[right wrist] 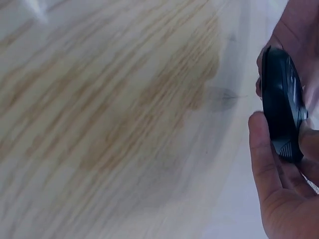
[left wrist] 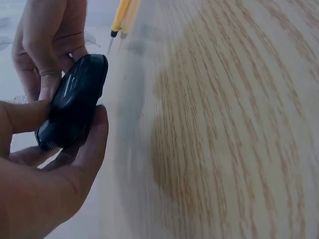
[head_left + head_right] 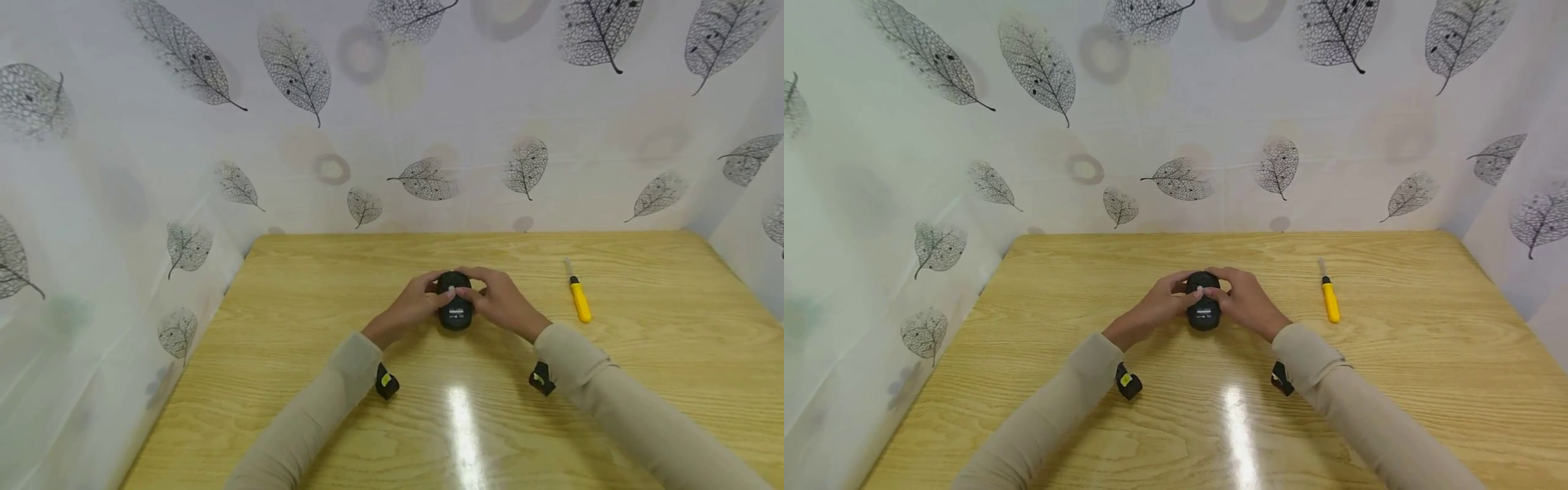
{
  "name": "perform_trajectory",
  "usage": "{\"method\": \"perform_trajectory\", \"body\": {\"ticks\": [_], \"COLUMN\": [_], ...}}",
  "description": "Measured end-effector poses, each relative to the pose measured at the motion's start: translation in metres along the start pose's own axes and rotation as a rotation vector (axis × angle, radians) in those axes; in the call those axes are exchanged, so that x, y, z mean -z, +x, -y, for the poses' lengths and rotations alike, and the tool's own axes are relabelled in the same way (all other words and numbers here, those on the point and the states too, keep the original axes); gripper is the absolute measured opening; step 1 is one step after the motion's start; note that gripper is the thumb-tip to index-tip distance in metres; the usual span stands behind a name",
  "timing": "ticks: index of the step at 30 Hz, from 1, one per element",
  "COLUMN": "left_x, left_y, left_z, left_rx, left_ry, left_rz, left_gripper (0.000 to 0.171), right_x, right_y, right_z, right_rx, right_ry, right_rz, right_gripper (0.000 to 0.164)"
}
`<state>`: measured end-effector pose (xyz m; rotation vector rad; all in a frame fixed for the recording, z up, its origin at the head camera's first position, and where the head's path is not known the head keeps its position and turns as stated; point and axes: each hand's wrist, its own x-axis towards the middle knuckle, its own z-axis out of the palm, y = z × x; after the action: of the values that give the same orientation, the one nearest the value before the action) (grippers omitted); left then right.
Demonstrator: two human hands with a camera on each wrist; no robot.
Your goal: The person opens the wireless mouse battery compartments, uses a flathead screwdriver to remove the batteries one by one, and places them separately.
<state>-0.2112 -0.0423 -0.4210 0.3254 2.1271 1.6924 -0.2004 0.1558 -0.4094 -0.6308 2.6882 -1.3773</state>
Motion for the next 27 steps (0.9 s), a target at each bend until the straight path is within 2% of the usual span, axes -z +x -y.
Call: {"method": "perform_trajectory", "body": {"ticks": [3, 10, 21, 27], "left_x": [0.001, 0.000, 0.002, 0.002], "left_y": [-0.001, -0.004, -0.005, -0.007], "left_z": [-0.001, -0.005, -0.002, -0.002], "left_rx": [0.044, 0.115, 0.101, 0.124], "left_ry": [-0.050, -0.034, -0.031, -0.018], "left_rz": [0.035, 0.026, 0.051, 0.052], "left_gripper": [0.055, 0.057, 0.053, 0.054], "right_x": [0.003, 0.009, 0.010, 0.013], "right_y": [0.001, 0.004, 0.011, 0.015], "right_z": [0.000, 0.001, -0.003, -0.004], "right_rx": [-0.012, -0.021, 0.006, 0.019], "right_ry": [0.014, 0.022, -0.086, -0.067], "right_rz": [0.020, 0.047, -0.004, -0.046], "right_gripper": [0.043, 0.045, 0.036, 0.038]}}
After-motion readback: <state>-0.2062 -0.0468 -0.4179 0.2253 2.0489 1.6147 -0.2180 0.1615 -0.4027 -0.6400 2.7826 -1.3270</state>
